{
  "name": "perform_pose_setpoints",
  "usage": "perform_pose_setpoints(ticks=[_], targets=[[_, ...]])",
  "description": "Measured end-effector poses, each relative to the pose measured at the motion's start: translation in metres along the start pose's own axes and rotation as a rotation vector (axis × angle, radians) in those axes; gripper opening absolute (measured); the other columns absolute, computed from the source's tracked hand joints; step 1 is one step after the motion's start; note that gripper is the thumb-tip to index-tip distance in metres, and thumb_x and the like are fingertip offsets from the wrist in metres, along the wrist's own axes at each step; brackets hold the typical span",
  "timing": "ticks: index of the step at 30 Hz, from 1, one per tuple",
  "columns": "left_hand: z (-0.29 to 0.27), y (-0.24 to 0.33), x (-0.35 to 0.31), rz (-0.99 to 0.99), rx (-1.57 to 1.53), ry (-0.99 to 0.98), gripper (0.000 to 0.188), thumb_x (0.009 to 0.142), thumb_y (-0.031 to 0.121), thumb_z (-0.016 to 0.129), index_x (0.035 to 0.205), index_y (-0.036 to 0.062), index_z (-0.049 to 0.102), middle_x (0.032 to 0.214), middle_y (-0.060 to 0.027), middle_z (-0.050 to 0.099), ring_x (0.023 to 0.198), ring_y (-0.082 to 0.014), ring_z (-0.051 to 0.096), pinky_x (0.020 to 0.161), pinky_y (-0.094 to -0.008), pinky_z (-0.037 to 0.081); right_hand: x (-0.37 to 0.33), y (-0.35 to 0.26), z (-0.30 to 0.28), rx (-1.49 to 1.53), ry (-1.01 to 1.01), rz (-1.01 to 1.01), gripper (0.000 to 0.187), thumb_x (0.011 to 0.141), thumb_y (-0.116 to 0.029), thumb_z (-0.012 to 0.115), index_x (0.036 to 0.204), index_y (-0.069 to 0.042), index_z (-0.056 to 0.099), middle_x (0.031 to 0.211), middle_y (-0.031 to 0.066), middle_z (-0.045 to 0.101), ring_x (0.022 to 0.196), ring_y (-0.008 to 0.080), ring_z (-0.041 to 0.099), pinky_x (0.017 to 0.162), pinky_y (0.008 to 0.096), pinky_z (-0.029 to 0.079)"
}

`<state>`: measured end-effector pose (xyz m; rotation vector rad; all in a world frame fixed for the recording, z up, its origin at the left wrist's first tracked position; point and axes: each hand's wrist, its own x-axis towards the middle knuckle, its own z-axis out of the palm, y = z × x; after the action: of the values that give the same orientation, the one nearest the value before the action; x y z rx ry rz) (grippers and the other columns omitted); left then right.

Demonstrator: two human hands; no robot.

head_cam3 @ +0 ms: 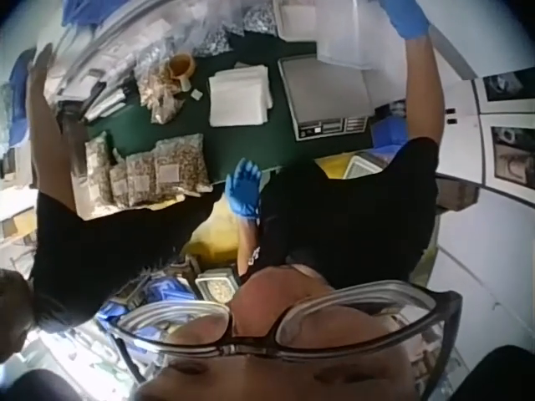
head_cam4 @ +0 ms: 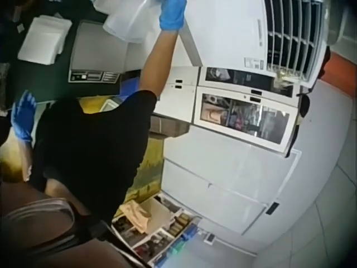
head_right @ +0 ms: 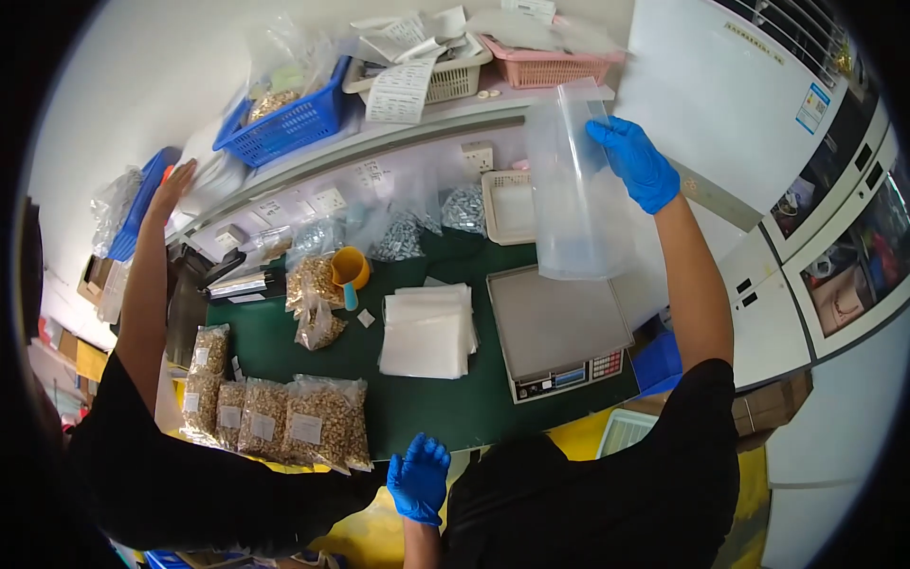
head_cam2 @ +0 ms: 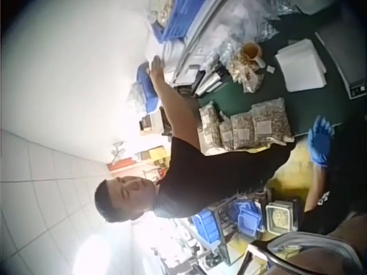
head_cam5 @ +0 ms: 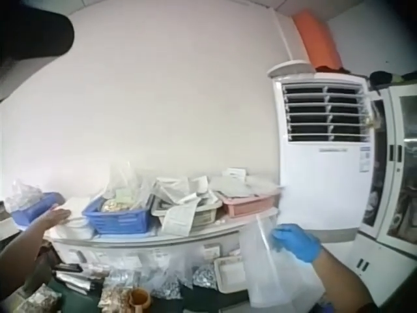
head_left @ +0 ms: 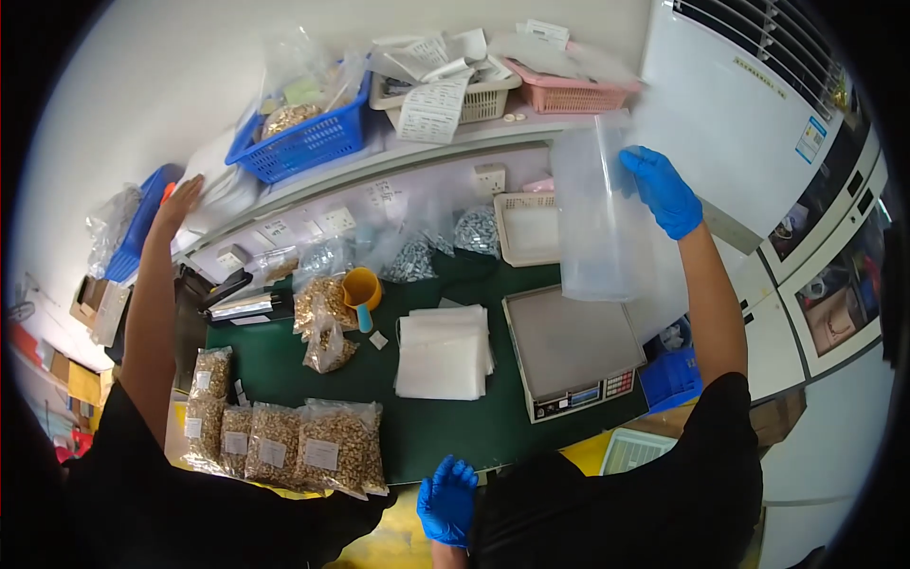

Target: Putting on protective gloves and then scooping small grains from a basin into bags for weighing.

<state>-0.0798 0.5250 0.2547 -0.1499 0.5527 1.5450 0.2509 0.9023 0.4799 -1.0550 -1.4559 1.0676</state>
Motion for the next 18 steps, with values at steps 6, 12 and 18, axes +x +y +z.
perform_pose_setpoints(ticks=[6, 12, 18], targets=[[-0.002, -0.007, 0.001, -0.003, -0.01, -0.023, 0.053, 0.087, 0.041, 0.048, 0.121, -0.0003, 0.05, 0.112, -0.0175, 0.057, 0.103, -0.0312, 0.054, 0.095, -0.0411, 0.039, -0.006, 0.017, -0.025, 0.025, -0.044, -0.035, 0.014, 0.089, -0.017, 0.056, 0.093, -0.005, 0.061, 0.083, 0.0022, 0.063, 0.07, 0.0103, 0.057, 0.061, 0.0233, 0.044], [-0.009, -0.005, 0.006, -0.006, 0.008, -0.01, 0.054, 0.087, 0.041, 0.048, 0.123, 0.0002, 0.048, 0.114, -0.0175, 0.057, 0.104, -0.031, 0.054, 0.095, -0.0413, 0.039, 0.008, 0.025, -0.025, -0.059, 0.013, -0.013, 0.013, 0.088, -0.016, 0.056, 0.093, -0.005, 0.062, 0.082, 0.0034, 0.064, 0.07, 0.0106, 0.057, 0.062, 0.0239, 0.044], [-0.006, -0.004, 0.009, -0.003, 0.027, 0.049, 0.056, 0.087, 0.042, 0.047, 0.125, 0.0003, 0.047, 0.115, -0.0175, 0.056, 0.104, -0.0306, 0.053, 0.094, -0.0411, 0.039, 0.024, 0.043, -0.032, -0.343, 0.034, -0.15, 0.017, 0.087, -0.021, 0.058, 0.089, -0.006, 0.064, 0.08, 0.0027, 0.063, 0.068, 0.0133, 0.058, 0.06, 0.0257, 0.046]])
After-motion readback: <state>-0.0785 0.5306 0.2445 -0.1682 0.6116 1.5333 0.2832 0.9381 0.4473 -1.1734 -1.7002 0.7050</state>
